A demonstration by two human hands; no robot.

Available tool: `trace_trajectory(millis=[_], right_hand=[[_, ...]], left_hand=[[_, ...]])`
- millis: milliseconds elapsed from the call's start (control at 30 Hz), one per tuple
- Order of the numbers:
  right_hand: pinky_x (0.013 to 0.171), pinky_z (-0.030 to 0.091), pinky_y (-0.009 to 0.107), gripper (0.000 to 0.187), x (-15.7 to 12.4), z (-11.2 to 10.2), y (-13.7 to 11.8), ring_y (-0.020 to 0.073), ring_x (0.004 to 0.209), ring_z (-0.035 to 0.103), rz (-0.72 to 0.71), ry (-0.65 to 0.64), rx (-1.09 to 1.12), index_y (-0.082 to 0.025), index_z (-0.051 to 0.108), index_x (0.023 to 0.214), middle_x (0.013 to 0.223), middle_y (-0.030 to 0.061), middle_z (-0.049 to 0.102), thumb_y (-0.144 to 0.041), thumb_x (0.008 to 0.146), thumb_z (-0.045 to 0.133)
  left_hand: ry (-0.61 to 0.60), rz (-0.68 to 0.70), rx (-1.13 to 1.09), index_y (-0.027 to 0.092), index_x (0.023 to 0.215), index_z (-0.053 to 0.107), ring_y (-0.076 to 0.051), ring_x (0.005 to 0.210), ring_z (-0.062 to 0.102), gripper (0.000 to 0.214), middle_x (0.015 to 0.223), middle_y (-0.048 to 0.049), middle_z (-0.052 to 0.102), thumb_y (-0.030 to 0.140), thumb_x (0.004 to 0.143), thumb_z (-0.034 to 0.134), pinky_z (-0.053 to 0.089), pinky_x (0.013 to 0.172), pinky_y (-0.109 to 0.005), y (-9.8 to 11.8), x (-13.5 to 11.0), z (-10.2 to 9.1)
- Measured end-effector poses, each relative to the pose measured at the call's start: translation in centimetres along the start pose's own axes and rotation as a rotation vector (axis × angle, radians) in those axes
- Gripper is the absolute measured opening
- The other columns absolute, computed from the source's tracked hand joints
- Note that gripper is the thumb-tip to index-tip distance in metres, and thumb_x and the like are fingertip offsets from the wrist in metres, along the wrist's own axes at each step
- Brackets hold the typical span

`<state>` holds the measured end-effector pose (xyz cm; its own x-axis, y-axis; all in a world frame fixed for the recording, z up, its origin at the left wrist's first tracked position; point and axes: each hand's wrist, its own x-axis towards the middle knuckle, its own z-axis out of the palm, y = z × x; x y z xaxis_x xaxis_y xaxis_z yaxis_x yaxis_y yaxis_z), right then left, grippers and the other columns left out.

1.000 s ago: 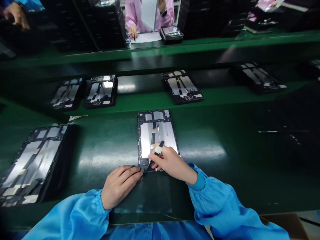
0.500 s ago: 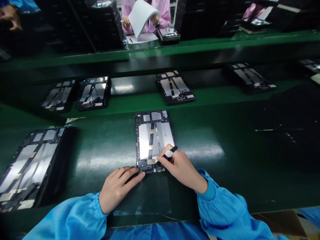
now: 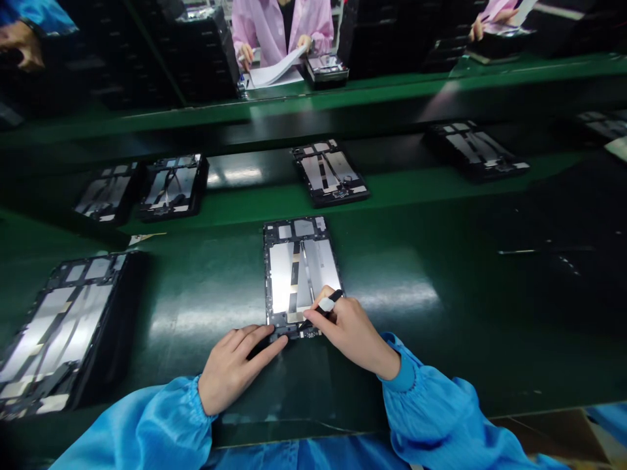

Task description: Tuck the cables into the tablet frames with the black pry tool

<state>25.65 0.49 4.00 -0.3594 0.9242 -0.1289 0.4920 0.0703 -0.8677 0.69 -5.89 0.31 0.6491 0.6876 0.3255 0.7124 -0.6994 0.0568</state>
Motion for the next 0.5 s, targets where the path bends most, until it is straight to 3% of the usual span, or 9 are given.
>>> trace_trajectory(millis=[267,500], right_hand=[[0.051,0.04,0.027,0.022,-0.1,0.0,-0.2,0.0164,0.059,0.057,-0.015,-0.007,-0.008,-0.021,0.058,0.078,0.07,0.0004,0.059,-0.035,0.094,0.053],[0.053,0.041,0.028,0.021,-0.1,-0.1,-0.1,0.0178,0.062,0.059,-0.02,-0.001,-0.013,-0.021,0.059,0.078,0.071,0.0013,0.06,-0.035,0.094,0.055]], left_hand=[[0.005,-0.017,-0.024,0.023,0.133,0.054,-0.023,0.104,0.057,0.039,0.12,-0.0107,0.06,0.011,0.099,0.041,0.05,0.078,-0.034,0.2,0.2,0.1],[-0.101,-0.029,-0.046,0.025,0.138,0.049,-0.024,0.102,0.058,0.043,0.127,-0.0131,0.056,0.012,0.097,0.043,0.053,0.077,-0.037,0.4,1.5,-0.2]])
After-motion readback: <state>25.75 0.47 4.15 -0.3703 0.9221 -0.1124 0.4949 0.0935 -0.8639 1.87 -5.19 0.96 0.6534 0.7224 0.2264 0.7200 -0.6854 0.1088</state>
